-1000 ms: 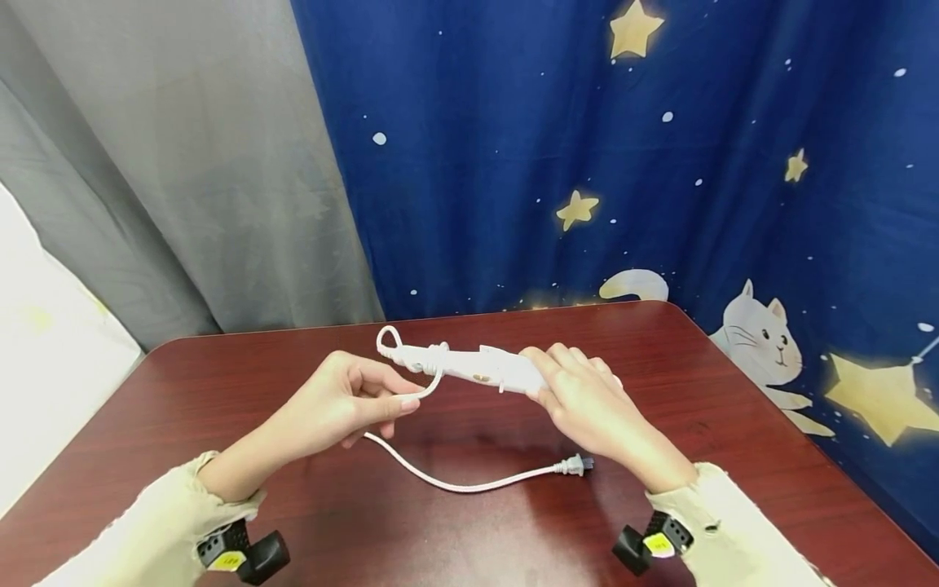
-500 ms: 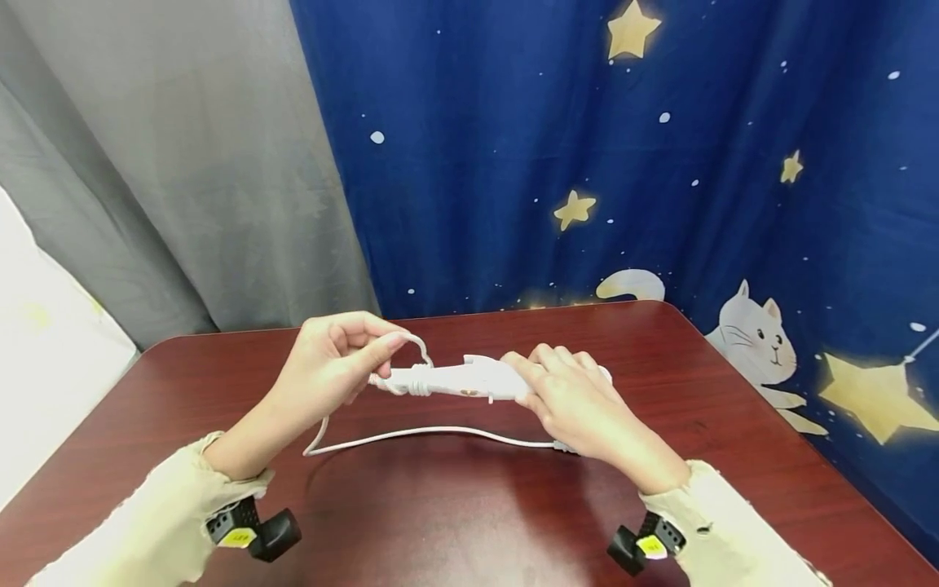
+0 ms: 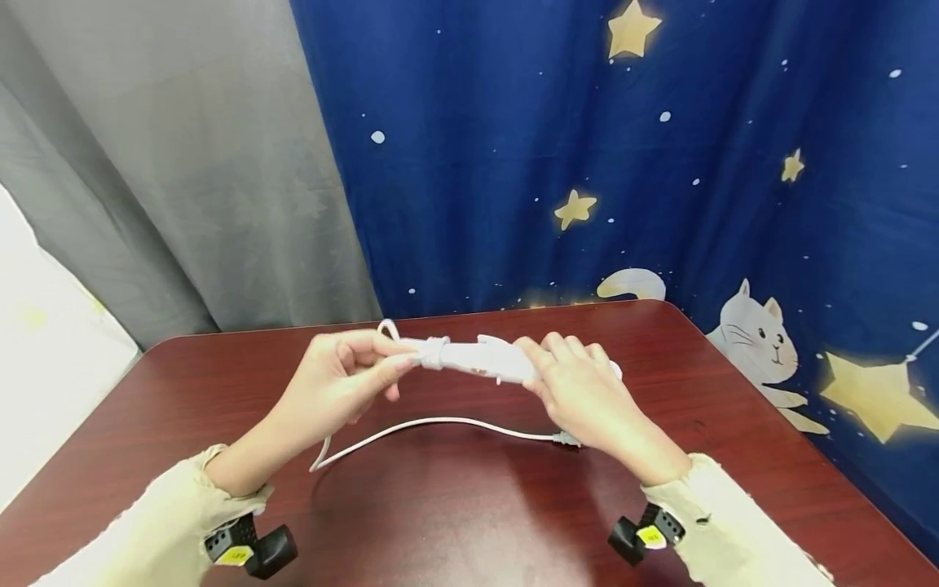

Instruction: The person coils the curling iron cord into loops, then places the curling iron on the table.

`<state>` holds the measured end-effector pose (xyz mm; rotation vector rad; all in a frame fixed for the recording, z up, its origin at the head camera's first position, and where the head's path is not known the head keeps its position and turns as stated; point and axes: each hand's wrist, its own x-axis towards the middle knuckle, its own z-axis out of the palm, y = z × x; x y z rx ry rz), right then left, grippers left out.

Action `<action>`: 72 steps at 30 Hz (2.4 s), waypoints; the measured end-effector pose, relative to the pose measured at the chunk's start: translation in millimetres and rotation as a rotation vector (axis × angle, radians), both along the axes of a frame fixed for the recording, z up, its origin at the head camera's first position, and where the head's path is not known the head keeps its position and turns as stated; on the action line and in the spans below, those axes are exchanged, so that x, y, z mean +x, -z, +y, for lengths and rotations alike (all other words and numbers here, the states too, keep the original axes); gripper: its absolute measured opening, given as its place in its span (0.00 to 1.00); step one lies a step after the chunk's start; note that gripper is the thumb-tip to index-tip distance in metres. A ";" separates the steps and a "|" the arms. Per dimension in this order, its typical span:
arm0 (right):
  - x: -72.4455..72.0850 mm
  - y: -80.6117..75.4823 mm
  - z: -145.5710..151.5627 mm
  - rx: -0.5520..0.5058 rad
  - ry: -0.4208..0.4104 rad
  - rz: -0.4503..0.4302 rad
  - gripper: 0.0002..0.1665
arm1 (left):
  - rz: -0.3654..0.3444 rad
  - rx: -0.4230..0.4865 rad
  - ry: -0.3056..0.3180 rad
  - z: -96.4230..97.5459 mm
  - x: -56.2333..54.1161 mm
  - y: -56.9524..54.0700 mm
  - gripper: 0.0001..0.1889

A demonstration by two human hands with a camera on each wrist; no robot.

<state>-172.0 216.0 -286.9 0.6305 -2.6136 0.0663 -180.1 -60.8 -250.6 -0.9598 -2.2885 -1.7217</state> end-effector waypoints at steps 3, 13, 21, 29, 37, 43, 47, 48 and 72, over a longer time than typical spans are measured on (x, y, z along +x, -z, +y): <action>-2.2 -0.7 7.3 -0.097 0.023 0.035 0.26 | -0.052 -0.027 0.058 -1.1 2.8 7.8 0.07; 1.1 -12.4 11.4 -0.300 -0.001 0.090 0.25 | -0.130 -0.044 0.142 -12.4 -13.0 49.4 0.14; 20.1 -23.4 7.1 -0.419 -0.094 0.032 0.26 | -0.353 0.019 0.113 -11.3 -29.8 64.9 0.13; 39.5 -33.3 11.6 -0.417 -0.288 -0.028 0.31 | -0.503 0.068 0.145 -14.8 -54.5 69.4 0.05; 43.3 -32.2 16.9 -0.472 -0.535 -0.164 0.33 | -0.393 0.115 0.215 -20.3 -78.4 64.8 0.06; 43.1 -30.1 17.9 -0.368 -0.578 -0.247 0.30 | -0.224 -0.136 0.214 -24.1 -92.0 54.8 0.09; 43.4 -27.7 18.3 -0.283 -0.569 -0.286 0.29 | -0.181 -0.267 0.226 -29.1 -97.9 45.8 0.10; 43.3 -27.2 18.2 -0.267 -0.572 -0.296 0.29 | -0.164 -0.296 0.220 -29.8 -98.9 43.8 0.10; 30.6 -8.5 -12.0 0.134 -0.227 -0.294 0.22 | -0.127 -0.488 0.297 -14.5 -41.3 -6.0 0.03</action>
